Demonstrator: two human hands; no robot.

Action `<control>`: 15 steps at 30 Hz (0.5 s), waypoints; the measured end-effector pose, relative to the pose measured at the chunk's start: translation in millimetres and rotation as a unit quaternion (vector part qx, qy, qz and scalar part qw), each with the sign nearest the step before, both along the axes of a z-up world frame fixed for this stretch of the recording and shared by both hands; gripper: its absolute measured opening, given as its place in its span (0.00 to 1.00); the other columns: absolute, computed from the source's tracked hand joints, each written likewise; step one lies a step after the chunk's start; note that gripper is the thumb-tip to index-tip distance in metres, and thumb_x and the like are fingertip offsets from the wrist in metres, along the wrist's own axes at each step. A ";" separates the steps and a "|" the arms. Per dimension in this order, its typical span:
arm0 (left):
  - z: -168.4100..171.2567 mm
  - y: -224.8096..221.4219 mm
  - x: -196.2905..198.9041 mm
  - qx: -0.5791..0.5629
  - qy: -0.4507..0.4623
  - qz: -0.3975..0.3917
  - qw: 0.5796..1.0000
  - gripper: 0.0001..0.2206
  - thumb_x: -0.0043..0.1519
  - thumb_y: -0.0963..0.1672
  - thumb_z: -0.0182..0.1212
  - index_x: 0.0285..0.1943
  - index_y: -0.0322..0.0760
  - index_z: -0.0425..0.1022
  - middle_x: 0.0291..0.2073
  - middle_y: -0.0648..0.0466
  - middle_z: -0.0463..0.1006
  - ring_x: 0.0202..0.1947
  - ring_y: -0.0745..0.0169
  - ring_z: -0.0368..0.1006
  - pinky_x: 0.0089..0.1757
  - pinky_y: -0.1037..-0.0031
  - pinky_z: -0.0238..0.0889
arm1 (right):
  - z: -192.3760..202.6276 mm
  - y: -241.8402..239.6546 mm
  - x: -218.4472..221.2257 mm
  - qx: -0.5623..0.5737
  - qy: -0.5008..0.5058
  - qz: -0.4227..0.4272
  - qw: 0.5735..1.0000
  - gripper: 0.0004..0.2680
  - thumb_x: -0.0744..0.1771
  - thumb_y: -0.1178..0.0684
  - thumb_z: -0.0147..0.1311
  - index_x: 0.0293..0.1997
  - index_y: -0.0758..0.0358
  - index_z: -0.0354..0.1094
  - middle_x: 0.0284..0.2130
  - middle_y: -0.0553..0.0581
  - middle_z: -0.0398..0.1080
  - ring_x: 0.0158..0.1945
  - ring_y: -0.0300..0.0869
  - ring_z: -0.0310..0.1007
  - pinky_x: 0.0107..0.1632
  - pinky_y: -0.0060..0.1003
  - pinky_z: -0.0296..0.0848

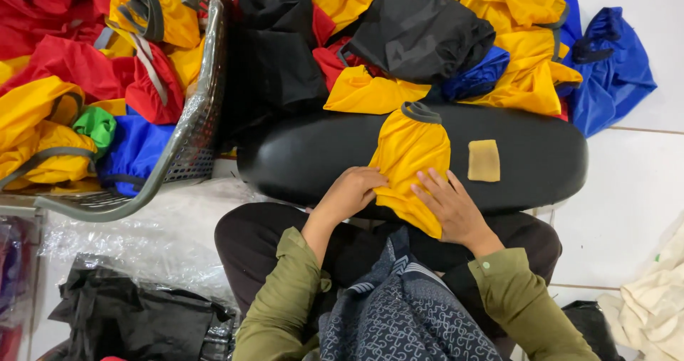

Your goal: Folding fabric covers, placing them into plastic bags, and trimming loose threads with scissors

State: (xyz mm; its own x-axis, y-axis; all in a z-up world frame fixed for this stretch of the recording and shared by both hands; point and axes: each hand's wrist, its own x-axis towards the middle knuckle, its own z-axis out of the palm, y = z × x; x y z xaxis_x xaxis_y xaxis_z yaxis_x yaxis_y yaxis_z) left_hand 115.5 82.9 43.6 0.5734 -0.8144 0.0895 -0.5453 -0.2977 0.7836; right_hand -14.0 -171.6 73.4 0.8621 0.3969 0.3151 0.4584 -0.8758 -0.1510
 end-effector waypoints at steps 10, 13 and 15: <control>3.6 7.2 6.7 0.048 0.101 0.101 0.989 0.13 0.67 0.43 0.56 0.59 0.39 0.78 0.40 0.50 0.84 0.43 0.51 0.81 0.43 0.68 0.73 | -69.2 -15.1 2.7 0.283 0.037 -0.104 0.953 0.08 0.68 0.46 0.55 0.47 0.52 0.75 0.34 0.44 0.74 0.40 0.42 0.77 0.53 0.38 0.73; 12.0 1.1 1.7 0.031 -0.050 0.227 0.972 0.13 0.63 0.45 0.60 0.55 0.40 0.78 0.33 0.50 0.83 0.33 0.51 0.81 0.37 0.67 0.72 | -83.9 -5.6 3.1 0.304 0.073 -0.153 0.937 0.06 0.68 0.53 0.47 0.38 0.47 0.72 0.19 0.43 0.66 0.25 0.45 0.72 0.38 0.37 0.71; 32.9 -9.5 -0.2 0.010 -0.178 0.320 0.931 0.13 0.58 0.46 0.64 0.51 0.45 0.77 0.31 0.55 0.83 0.29 0.55 0.80 0.35 0.68 0.71 | -87.5 0.3 10.4 0.325 0.085 -0.159 0.928 0.06 0.67 0.58 0.46 0.33 0.49 0.69 0.15 0.49 0.62 0.21 0.50 0.68 0.32 0.39 0.68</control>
State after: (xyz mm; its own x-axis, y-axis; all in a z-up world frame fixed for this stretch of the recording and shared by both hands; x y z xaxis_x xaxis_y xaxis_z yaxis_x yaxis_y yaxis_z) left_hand 115.3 73.4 76.5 0.8780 -0.3205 0.3555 -0.4760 -0.6630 0.5778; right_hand -3.6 -171.3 -14.0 0.9622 -0.1129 0.2479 0.1137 -0.6607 -0.7420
